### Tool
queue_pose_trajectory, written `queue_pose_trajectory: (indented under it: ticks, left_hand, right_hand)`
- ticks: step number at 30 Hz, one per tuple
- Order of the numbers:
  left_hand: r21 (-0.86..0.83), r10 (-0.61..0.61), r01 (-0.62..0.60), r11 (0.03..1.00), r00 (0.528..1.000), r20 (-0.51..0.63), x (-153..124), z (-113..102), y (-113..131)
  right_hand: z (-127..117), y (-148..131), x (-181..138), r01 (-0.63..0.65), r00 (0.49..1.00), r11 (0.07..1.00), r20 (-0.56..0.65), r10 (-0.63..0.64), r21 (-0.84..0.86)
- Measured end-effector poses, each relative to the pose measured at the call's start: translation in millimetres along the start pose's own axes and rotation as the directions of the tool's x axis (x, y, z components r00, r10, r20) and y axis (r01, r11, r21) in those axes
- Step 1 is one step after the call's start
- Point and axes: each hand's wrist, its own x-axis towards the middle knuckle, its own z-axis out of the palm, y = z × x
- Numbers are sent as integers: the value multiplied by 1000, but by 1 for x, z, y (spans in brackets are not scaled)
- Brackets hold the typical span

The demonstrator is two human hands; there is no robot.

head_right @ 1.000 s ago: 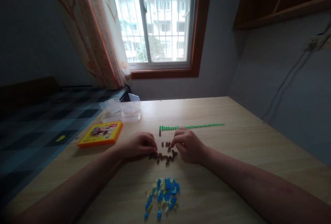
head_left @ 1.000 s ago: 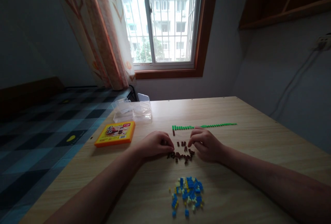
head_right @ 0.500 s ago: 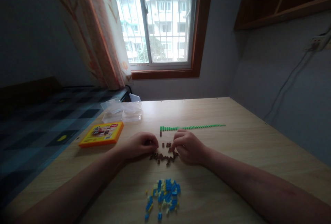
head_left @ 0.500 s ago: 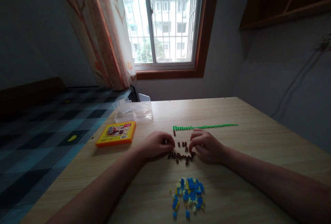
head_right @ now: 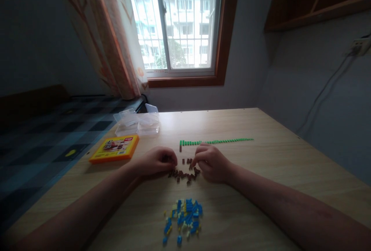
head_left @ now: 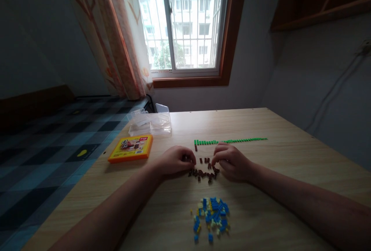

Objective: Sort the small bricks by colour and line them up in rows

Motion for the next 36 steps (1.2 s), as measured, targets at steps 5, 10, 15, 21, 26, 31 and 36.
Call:
queue_pose_trajectory:
  ticks: [5,10,15,21,26,31,36]
  left_hand:
    - [4,19,-19,1000,1000,22,1,-2,-1]
    - [-4,-1,1,1000,1000,24,0,-3,3]
    - [-27,-7,8,1000,999,33,-1,-2,4]
    - [65,63,-65,996,997,37,-1,-5,9]
    - [135,116,-124,983,991,65,-2,-6,14]
    - [164,157,-176,971,980,123,-3,-8,16]
    - [10,85,-85,996,996,38,-2,-5,11]
  right_hand:
    - [0,0,0,7,1000,1000,2,-7,-8]
    - [-1,-2,0,3,1000,1000,21,-4,4]
    - [-2,-9,1,76,994,997,85,-75,-8]
    - [0,-13,0,128,984,991,128,-121,-44]
    - [3,-2,-1,-5,1000,994,-8,4,-105]
    - [4,4,-4,-104,995,977,-29,100,-186]
    - [5,5,-6,-89,990,950,82,119,-299]
